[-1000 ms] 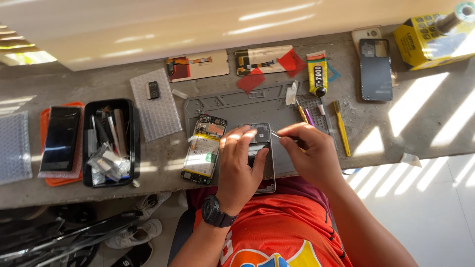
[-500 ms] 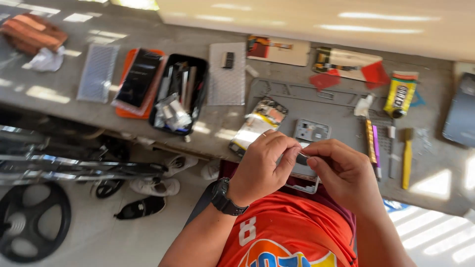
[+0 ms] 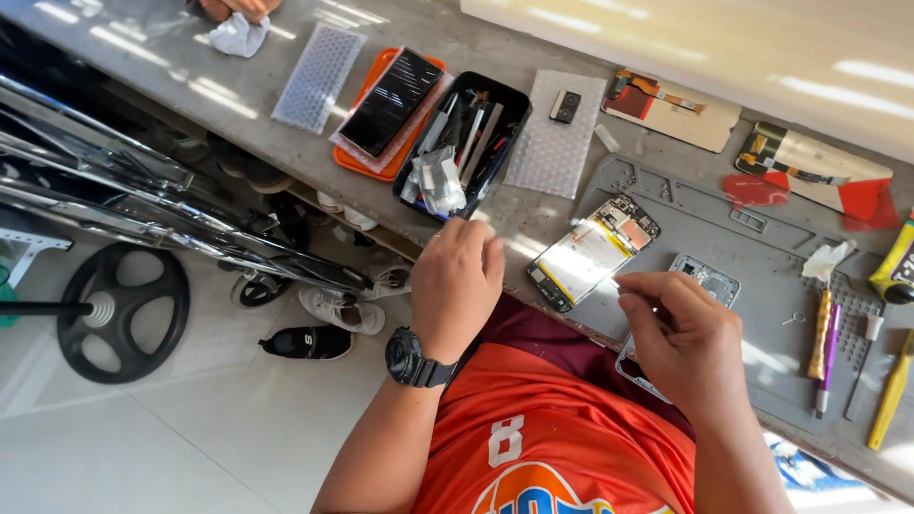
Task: The person unwraps a smartphone camera module from bubble wrap and places it into the back housing of a disassembled phone. They then use tweezers to carefully position and secure a small internal component within the phone's chassis.
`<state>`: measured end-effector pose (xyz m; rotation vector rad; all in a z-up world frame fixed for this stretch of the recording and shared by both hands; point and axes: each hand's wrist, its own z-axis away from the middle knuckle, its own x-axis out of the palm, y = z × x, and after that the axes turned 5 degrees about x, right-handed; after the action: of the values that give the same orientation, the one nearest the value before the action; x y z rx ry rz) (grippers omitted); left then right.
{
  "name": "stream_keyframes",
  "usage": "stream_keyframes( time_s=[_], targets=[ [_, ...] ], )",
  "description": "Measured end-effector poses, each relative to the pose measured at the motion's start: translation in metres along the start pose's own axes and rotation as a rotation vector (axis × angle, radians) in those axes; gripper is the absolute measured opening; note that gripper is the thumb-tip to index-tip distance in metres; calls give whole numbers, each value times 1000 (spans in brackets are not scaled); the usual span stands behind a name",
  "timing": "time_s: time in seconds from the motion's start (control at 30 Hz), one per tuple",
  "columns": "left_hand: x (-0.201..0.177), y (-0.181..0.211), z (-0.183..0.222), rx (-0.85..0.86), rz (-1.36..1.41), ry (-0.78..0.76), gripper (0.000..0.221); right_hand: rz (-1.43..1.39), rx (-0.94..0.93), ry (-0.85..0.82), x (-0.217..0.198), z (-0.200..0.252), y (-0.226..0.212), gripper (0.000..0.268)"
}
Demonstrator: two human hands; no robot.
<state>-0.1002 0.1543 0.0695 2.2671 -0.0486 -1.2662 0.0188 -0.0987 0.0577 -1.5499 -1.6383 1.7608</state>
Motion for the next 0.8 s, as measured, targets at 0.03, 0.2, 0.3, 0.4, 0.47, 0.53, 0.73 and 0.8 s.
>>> stream_keyframes(
  time_s=[0.03, 0.2, 0.3, 0.4, 0.47, 0.53, 0.73, 0.8],
  targets=[
    [-2, 0, 2, 5, 7, -9, 18, 5, 10, 6, -1, -1, 3, 15],
    [20, 16, 6, 66, 94, -133, 21, 75, 87, 210, -41, 20, 40, 20],
    [46, 37, 10, 276, 233, -212, 23, 151, 73, 328, -65, 35, 63, 15],
    [72, 72, 16, 471, 393, -360, 24, 392, 75, 414, -74, 48, 75, 18],
    [89, 89, 19, 533, 384, -384, 23, 448, 100, 439, -70, 54, 92, 22],
    [98, 102, 19, 591, 370, -400, 22, 502, 117, 457, -66, 57, 102, 26],
    [119, 115, 15, 645, 271, -365, 30, 543, 205, 428, -57, 46, 106, 24],
    [125, 111, 17, 576, 281, -382, 33, 526, 193, 380, -57, 42, 104, 25]
  ],
)
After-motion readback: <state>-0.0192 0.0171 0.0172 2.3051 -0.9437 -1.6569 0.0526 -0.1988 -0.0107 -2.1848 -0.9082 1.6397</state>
